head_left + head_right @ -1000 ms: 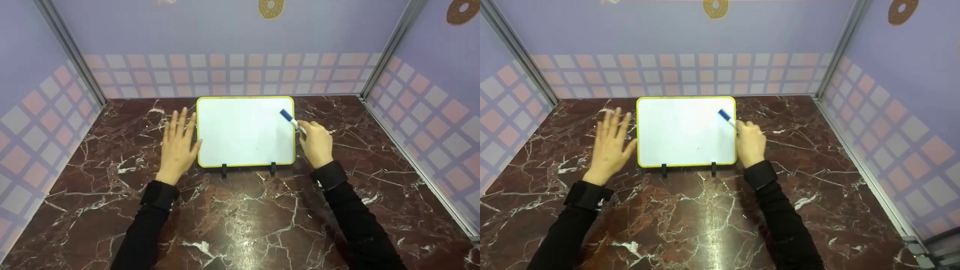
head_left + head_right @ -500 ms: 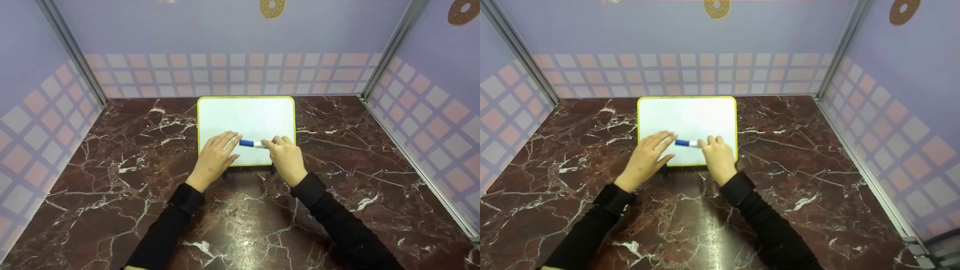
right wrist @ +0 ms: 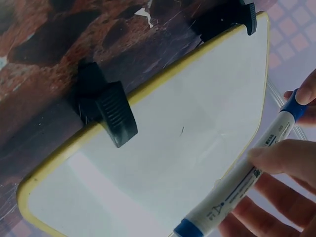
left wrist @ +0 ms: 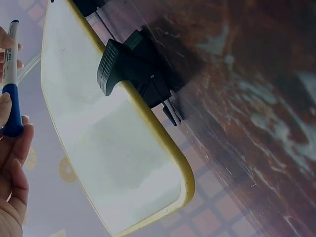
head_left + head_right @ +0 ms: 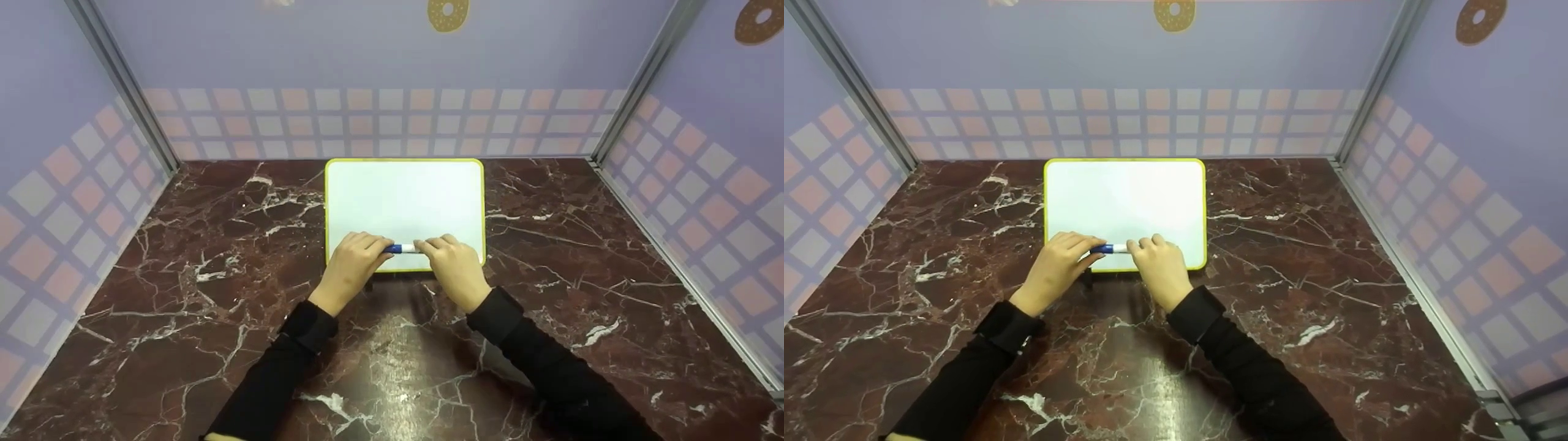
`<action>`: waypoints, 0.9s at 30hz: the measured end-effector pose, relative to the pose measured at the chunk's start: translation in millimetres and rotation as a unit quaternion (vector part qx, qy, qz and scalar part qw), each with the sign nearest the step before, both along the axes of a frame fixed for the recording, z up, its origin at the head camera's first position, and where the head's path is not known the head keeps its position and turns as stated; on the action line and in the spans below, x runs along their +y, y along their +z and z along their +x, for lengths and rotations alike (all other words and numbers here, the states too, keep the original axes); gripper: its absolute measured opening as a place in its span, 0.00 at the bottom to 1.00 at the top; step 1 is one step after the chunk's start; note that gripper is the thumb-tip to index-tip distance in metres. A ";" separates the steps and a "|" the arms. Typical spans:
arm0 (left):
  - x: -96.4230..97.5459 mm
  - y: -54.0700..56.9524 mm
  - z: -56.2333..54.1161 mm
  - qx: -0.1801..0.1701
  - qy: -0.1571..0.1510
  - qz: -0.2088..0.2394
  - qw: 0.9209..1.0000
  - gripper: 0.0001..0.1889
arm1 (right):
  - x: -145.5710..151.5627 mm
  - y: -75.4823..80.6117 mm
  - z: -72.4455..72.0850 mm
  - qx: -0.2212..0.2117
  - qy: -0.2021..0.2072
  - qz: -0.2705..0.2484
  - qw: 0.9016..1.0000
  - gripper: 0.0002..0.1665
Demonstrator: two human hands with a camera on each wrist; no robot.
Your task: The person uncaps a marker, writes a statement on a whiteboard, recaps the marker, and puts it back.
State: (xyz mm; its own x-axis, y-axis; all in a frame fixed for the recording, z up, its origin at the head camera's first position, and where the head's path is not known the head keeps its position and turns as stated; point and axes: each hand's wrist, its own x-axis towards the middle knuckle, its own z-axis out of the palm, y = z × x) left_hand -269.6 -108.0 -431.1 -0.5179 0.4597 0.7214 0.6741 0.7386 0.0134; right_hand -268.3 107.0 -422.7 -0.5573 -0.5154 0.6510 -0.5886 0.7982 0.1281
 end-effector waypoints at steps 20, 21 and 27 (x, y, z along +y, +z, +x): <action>-2.5 0.4 0.8 -0.108 -0.027 0.095 0.989 0.11 | 12.5 4.5 -11.9 0.038 0.053 0.025 0.998 0.13; -3.3 0.9 0.8 -0.107 -0.026 0.096 0.989 0.11 | 13.1 4.6 -12.2 0.038 0.051 0.024 0.998 0.13; -11.0 6.9 -1.8 -0.095 -0.022 0.084 0.992 0.12 | 17.1 5.9 -13.5 0.032 0.044 0.019 0.998 0.13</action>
State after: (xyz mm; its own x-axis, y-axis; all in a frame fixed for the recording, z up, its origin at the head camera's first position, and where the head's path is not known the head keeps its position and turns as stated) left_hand -271.4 -119.1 -424.2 -0.6337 0.3665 0.6812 0.6796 0.6843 0.2642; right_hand -281.8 124.1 -416.8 -0.4661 -0.5851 0.6636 -0.6456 0.7378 0.1971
